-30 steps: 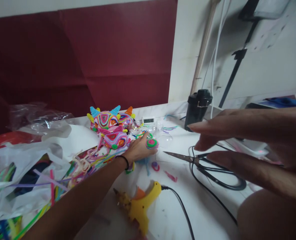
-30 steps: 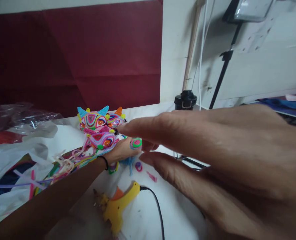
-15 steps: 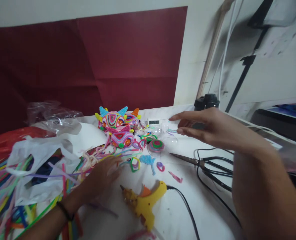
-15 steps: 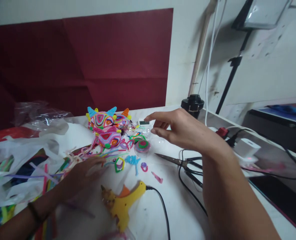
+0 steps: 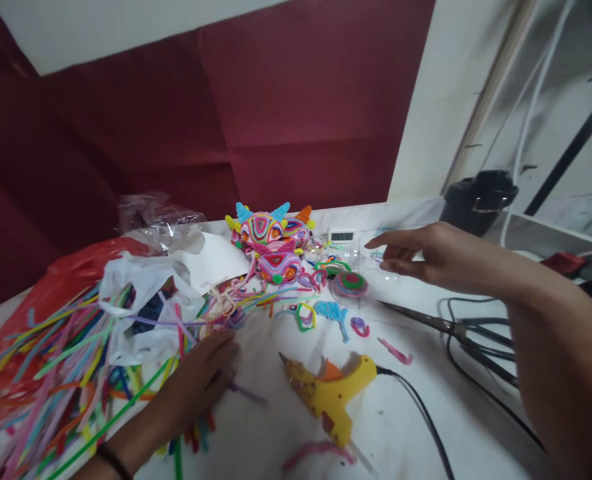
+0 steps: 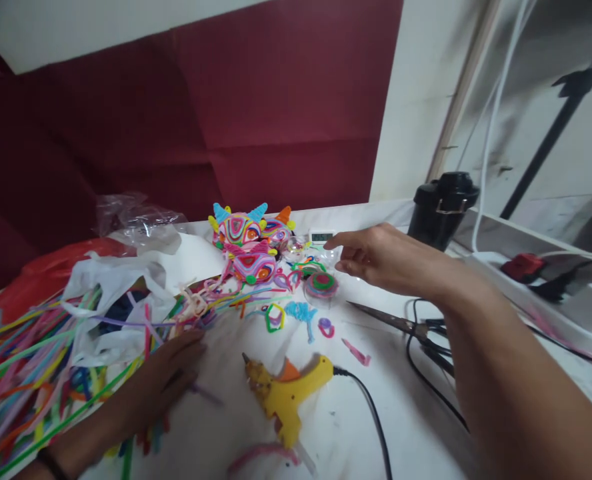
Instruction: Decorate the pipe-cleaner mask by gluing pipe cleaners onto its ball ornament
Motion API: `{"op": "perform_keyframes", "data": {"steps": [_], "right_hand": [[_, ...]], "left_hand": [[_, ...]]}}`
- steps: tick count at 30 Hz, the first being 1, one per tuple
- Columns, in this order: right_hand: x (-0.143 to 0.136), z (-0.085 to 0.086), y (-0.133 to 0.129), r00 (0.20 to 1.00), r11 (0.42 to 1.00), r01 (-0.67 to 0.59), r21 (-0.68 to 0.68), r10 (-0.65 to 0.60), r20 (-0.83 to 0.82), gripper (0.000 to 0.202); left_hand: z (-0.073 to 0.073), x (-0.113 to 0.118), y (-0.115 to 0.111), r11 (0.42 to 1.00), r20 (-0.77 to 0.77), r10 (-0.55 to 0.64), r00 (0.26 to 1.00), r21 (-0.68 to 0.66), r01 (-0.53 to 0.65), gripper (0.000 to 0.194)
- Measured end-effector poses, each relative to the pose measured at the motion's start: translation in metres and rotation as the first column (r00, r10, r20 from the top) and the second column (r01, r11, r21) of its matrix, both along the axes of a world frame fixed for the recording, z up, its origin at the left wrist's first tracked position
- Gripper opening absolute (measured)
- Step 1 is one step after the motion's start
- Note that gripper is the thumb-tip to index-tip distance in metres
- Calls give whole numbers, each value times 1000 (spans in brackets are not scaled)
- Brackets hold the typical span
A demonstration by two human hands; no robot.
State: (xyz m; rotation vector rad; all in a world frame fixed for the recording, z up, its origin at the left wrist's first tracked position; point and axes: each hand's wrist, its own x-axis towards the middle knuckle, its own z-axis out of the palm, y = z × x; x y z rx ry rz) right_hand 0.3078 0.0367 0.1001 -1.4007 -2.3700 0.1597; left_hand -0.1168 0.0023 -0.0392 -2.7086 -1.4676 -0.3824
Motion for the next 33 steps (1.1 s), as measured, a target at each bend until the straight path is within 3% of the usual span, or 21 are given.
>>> {"op": "perform_keyframes", "data": {"steps": [4, 9, 16, 24, 33], "right_hand": [[1, -5, 4, 1000, 999, -25, 23, 25, -9, 35], [-4, -6, 3, 999, 998, -50, 28, 50, 3, 33], [-4, -9, 4, 999, 999, -31, 24, 31, 16, 34], [-4, -8, 10, 999, 999, -8, -54, 9, 33, 36], [-20, -27, 23, 994, 993, -110, -38, 110, -3, 31]], "left_hand": [[15, 6, 7, 998, 38, 47, 998, -40, -46, 35], [39, 49, 39, 1000, 38, -5, 999, 25, 4, 31], [34, 93, 92, 998, -7, -60, 998, -12, 60, 23], [26, 93, 114, 997, -87, -22, 996, -76, 15, 16], [29, 89, 113, 998, -37, 0, 999, -65, -2, 15]]}}
